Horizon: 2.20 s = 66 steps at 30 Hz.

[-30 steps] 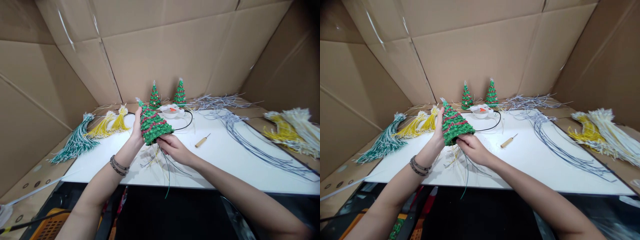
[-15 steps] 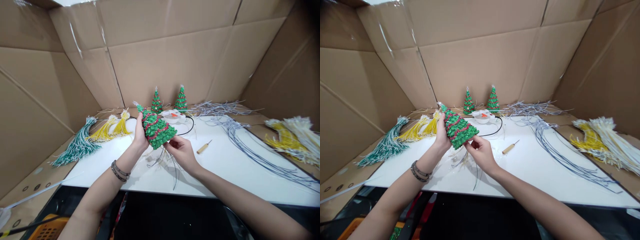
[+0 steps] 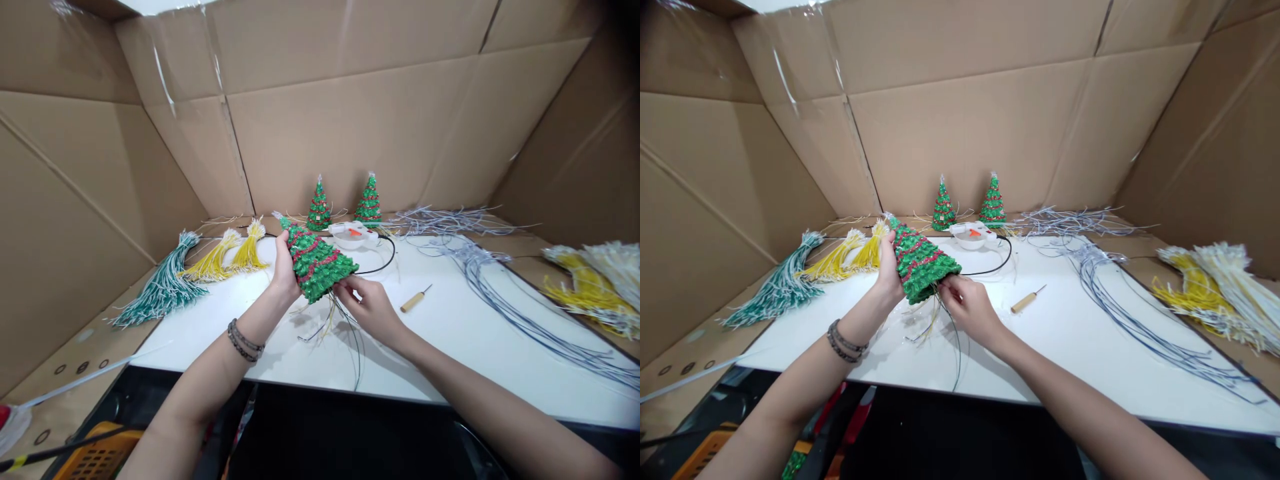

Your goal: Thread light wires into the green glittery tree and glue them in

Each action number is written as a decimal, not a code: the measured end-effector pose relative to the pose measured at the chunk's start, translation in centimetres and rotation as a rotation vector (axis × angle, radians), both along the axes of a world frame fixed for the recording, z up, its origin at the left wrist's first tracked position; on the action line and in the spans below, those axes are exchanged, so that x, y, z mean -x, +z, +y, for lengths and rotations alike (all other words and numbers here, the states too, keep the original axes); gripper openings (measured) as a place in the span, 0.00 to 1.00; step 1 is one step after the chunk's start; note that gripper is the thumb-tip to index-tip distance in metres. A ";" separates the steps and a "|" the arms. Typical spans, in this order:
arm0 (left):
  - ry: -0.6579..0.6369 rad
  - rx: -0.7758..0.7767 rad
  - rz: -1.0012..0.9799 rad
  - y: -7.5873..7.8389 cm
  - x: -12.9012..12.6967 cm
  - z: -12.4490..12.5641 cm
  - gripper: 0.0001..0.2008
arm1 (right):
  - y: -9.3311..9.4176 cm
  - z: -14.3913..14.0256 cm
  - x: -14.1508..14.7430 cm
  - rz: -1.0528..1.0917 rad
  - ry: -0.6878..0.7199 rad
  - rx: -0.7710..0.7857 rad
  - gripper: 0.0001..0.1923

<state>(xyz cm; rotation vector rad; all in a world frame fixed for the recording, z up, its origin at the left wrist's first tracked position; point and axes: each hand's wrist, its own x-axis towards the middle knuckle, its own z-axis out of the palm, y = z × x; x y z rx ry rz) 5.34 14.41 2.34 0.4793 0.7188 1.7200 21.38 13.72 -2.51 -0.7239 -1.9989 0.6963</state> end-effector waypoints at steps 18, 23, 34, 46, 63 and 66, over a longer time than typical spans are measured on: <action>-0.123 0.045 -0.021 -0.3 0.4 0.2 0.23 | -0.3 2.3 -1.9 -0.191 0.198 -0.317 0.12; -0.111 0.063 -0.025 -0.4 0.3 0.2 0.22 | -0.1 2.5 -2.1 -0.222 0.223 -0.365 0.12; -0.083 0.068 -0.025 -0.4 0.1 0.1 0.19 | 0.4 2.6 -2.3 -0.301 0.259 -0.426 0.14; 0.154 -0.248 0.488 -3.6 -0.4 0.4 0.08 | -0.3 4.2 -12.2 -0.721 -0.049 -0.298 0.22; 0.534 -0.937 1.518 -5.4 2.0 -1.7 0.19 | 1.9 3.1 -6.7 -0.289 0.053 -0.383 0.08; 0.699 -1.124 1.880 -5.2 2.3 -2.4 0.15 | 1.6 4.6 -5.1 -0.134 0.265 -0.205 0.25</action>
